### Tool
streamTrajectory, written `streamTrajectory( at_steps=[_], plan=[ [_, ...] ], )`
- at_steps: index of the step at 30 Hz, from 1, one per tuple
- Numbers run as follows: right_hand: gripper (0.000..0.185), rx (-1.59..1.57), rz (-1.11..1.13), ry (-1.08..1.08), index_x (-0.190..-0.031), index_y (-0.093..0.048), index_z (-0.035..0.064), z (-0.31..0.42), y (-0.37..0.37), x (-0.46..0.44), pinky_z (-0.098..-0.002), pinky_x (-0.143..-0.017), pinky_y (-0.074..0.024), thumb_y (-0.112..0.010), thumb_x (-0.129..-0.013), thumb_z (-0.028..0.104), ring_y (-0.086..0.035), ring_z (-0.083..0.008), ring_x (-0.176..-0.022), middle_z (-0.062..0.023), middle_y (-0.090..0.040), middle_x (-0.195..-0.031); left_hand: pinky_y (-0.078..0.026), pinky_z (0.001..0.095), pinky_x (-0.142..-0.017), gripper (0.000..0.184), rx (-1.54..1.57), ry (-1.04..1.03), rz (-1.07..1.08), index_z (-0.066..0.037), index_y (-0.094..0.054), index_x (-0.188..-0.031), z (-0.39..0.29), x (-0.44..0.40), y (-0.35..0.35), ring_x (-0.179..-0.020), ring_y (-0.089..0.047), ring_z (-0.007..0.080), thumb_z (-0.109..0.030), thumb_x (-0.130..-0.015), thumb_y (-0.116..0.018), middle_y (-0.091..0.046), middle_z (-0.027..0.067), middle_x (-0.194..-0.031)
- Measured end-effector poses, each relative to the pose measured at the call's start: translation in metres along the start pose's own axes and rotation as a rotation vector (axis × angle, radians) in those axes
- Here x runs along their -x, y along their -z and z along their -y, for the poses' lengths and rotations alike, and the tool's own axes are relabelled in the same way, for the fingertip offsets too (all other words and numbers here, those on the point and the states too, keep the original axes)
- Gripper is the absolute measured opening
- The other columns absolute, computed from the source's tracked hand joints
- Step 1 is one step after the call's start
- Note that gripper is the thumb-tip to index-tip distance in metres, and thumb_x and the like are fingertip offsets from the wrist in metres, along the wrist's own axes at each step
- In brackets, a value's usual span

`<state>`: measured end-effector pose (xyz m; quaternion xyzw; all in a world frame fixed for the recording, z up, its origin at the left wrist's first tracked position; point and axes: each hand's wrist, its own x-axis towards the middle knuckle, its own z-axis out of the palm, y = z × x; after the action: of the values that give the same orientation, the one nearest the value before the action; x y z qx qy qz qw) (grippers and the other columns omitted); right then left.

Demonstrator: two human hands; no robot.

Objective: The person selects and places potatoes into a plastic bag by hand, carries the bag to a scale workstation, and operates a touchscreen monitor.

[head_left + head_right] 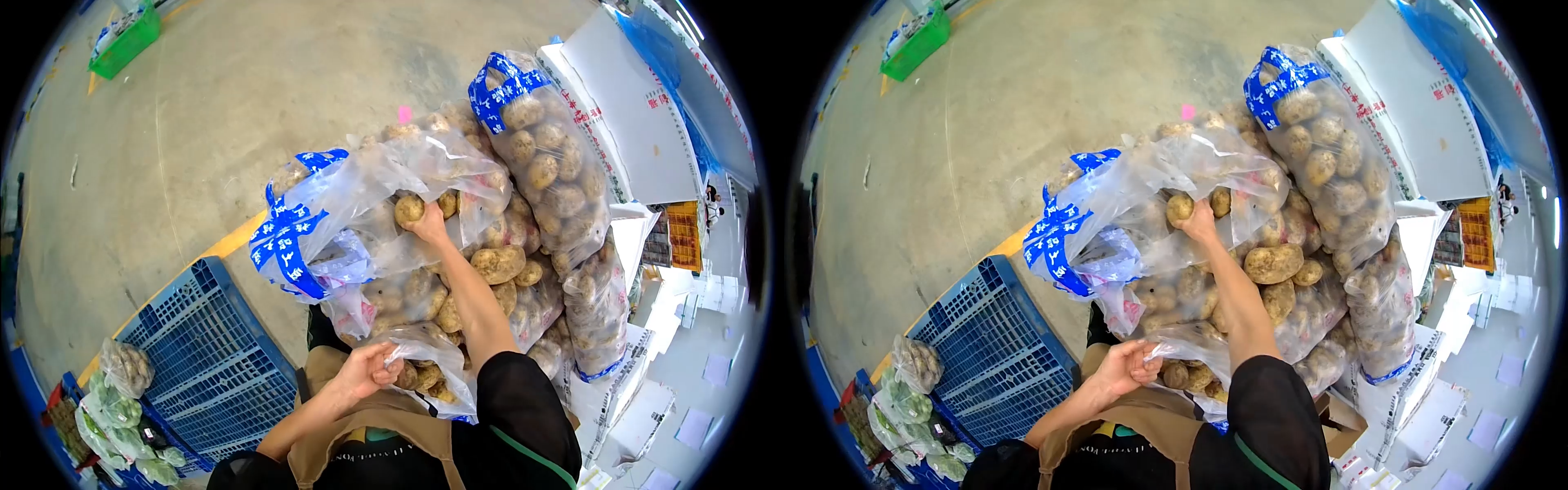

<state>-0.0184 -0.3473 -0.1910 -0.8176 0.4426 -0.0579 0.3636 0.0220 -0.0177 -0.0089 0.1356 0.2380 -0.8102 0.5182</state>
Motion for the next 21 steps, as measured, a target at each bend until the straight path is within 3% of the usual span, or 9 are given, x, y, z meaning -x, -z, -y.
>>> streamTrajectory(
  at_steps=[3, 8, 9, 11, 19, 21],
  plan=[
    [0.088, -0.137, -0.080, 0.109, -0.126, -0.044, -0.0007, 0.038, 0.040, 0.040, -0.0378, -0.094, -0.0426, -0.080, -0.051, 0.026, -0.051, -0.0341, -0.109, -0.0212, -0.053, -0.117, -0.025, 0.0203, -0.047, 0.039, 0.055, -0.022, -0.041, 0.001, -0.053, -0.102, -0.006, -0.010, 0.002, -0.048, -0.031, 0.0065, -0.035, -0.087, -0.047, -0.044, 0.0018, -0.069],
    [0.090, -0.250, 0.069, 0.021, -0.128, -0.041, -0.0005, 0.104, 0.122, 0.120, -0.0397, -0.097, -0.0398, -0.080, -0.052, 0.028, -0.050, -0.0346, -0.112, -0.0220, -0.051, -0.120, -0.027, 0.0230, -0.049, 0.028, 0.124, -0.078, -0.185, -0.006, -0.053, -0.089, -0.011, -0.027, 0.001, -0.049, -0.030, 0.0104, -0.032, -0.088, -0.045, -0.048, 0.0070, -0.071],
    [0.090, -0.206, 0.086, 0.023, -0.128, -0.041, -0.0002, 0.110, 0.134, 0.136, -0.0400, -0.097, -0.0398, -0.080, -0.052, 0.029, -0.050, -0.0348, -0.112, -0.0221, -0.052, -0.119, -0.027, 0.0232, -0.049, 0.033, 0.102, -0.093, -0.200, -0.003, -0.055, -0.095, -0.011, -0.030, -0.002, -0.047, -0.031, 0.0094, -0.034, -0.086, -0.047, -0.047, 0.0039, -0.070],
    [0.090, -0.102, 0.102, 0.060, -0.128, -0.040, 0.0019, 0.110, 0.146, 0.170, -0.0371, -0.093, -0.0426, -0.081, -0.053, 0.030, -0.055, -0.0303, -0.106, -0.0190, -0.056, -0.112, -0.027, 0.0231, -0.048, 0.031, 0.063, -0.083, -0.184, -0.003, -0.054, -0.091, -0.012, -0.032, -0.011, -0.048, -0.032, 0.0094, -0.033, -0.086, -0.048, -0.047, 0.0041, -0.069],
    [0.082, -0.075, 0.133, 0.047, -0.119, -0.047, 0.0002, 0.114, 0.162, 0.259, -0.0395, -0.093, -0.0414, -0.081, -0.053, 0.034, -0.054, -0.0331, -0.107, -0.0192, -0.055, -0.112, -0.025, 0.0214, -0.046, 0.023, -0.036, -0.124, -0.130, -0.007, -0.051, -0.084, 0.000, -0.033, -0.026, -0.047, -0.032, 0.0078, -0.030, -0.085, -0.053, -0.045, 0.0030, -0.067],
    [0.081, -0.143, 0.175, 0.013, -0.118, -0.048, -0.0023, 0.111, 0.161, 0.268, -0.0404, -0.092, -0.0420, -0.079, -0.054, 0.036, -0.054, -0.0344, -0.105, -0.0211, -0.056, -0.110, -0.027, 0.0212, -0.046, 0.021, -0.248, -0.105, -0.179, -0.007, -0.050, -0.085, 0.003, -0.031, -0.036, -0.047, -0.034, 0.0067, -0.027, -0.087, -0.055, -0.045, 0.0022, -0.067]
  ],
)
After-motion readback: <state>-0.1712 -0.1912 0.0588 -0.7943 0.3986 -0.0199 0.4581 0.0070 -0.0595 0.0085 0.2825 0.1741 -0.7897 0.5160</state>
